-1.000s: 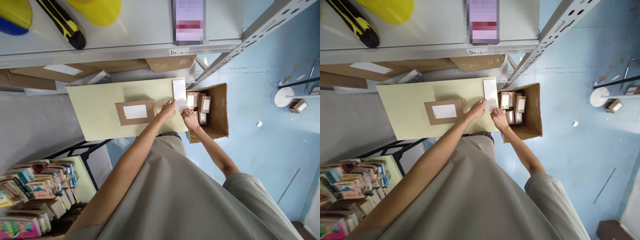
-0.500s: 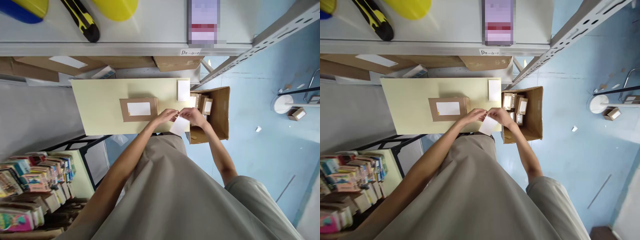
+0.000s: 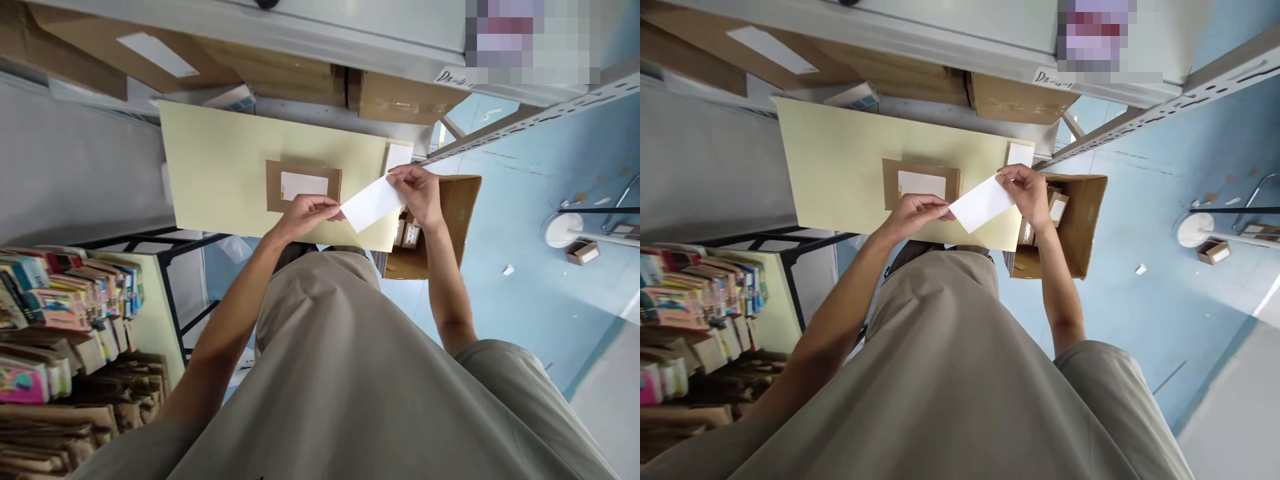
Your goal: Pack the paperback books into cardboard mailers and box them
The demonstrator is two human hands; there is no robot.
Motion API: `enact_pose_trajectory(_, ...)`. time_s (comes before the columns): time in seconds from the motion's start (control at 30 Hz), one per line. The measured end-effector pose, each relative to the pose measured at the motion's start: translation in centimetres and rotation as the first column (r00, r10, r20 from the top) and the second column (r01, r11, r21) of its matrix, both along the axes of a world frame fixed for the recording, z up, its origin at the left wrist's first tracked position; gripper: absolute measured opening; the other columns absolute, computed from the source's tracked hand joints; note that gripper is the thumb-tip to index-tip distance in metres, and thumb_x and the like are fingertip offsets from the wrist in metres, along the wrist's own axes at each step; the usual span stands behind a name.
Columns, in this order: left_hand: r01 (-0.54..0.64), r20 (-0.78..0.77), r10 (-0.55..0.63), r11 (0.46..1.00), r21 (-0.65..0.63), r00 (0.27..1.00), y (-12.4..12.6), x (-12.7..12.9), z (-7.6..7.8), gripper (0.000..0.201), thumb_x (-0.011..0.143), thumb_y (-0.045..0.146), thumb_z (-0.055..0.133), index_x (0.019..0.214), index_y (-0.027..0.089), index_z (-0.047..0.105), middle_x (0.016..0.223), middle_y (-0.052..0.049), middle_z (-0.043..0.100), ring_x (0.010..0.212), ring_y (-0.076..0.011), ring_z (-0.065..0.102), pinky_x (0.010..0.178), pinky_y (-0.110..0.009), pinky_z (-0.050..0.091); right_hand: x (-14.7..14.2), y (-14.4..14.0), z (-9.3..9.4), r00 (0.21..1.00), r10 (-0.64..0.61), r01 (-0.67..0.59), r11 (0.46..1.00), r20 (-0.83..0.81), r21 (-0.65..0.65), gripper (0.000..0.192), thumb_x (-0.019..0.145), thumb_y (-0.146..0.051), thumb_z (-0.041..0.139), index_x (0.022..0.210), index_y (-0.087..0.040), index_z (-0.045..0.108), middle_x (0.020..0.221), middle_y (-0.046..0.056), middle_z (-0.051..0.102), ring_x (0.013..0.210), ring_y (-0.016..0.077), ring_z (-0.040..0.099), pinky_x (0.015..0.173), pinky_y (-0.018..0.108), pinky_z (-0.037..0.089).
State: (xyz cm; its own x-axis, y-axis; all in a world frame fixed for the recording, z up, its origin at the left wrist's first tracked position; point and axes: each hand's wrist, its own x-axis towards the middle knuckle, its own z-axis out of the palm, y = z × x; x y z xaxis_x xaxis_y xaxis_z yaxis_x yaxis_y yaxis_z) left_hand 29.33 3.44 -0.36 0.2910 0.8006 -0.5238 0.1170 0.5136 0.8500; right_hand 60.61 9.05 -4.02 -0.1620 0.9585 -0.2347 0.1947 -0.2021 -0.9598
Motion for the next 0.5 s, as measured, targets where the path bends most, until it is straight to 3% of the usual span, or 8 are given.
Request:
enact_pose_trajectory(0.3,-0.013,-0.03,0.015,0.996,0.086,0.999,-1.4,-3.7,-0.1,0.029,0.094,0.046,0.09,0.098,0.018,0.087,0.098,-0.01,0.088,0.103,-0.0299,0.088,0.104,-0.045,0.071,-4.4,-0.6,0.6,0.993,0.079,-0.08,0.997,0.087,0.013,0.046,0.104,-0.069,0.081,0.118,-0.024,0.08,0.106,0.003,0.08,0.105,0.023,0.079,0.088,0.038,0.069)
enact_pose_trajectory(0.4,0.0,0.001,0.0,0.995,0.099,1.0,-1.9,-5.4,0.2,0.029,0.095,0.046,0.088,0.098,0.018,0.087,0.1,-0.009,0.088,0.105,-0.0301,0.087,0.104,-0.045,0.071,-7.7,-1.9,1.0,0.975,0.059,-0.065,0.998,0.213,0.022,0.048,0.105,-0.071,0.08,0.122,-0.026,0.08,0.114,0.006,0.082,0.111,0.0257,0.08,0.096,0.043,0.071)
enact_pose_trajectory(0.5,0.012,0.04,-0.017,0.992,0.125,0.999,-2.2,-7.8,0.3,0.034,0.095,0.052,0.086,0.097,0.019,0.085,0.101,-0.01,0.089,0.106,-0.0304,0.087,0.105,-0.045,0.07,-12.5,-4.3,3.2,0.936,0.043,-0.062,0.997,0.349,0.041,0.045,0.107,-0.069,0.077,0.124,-0.027,0.08,0.13,0.01,0.081,0.121,0.0293,0.079,0.106,0.047,0.069)
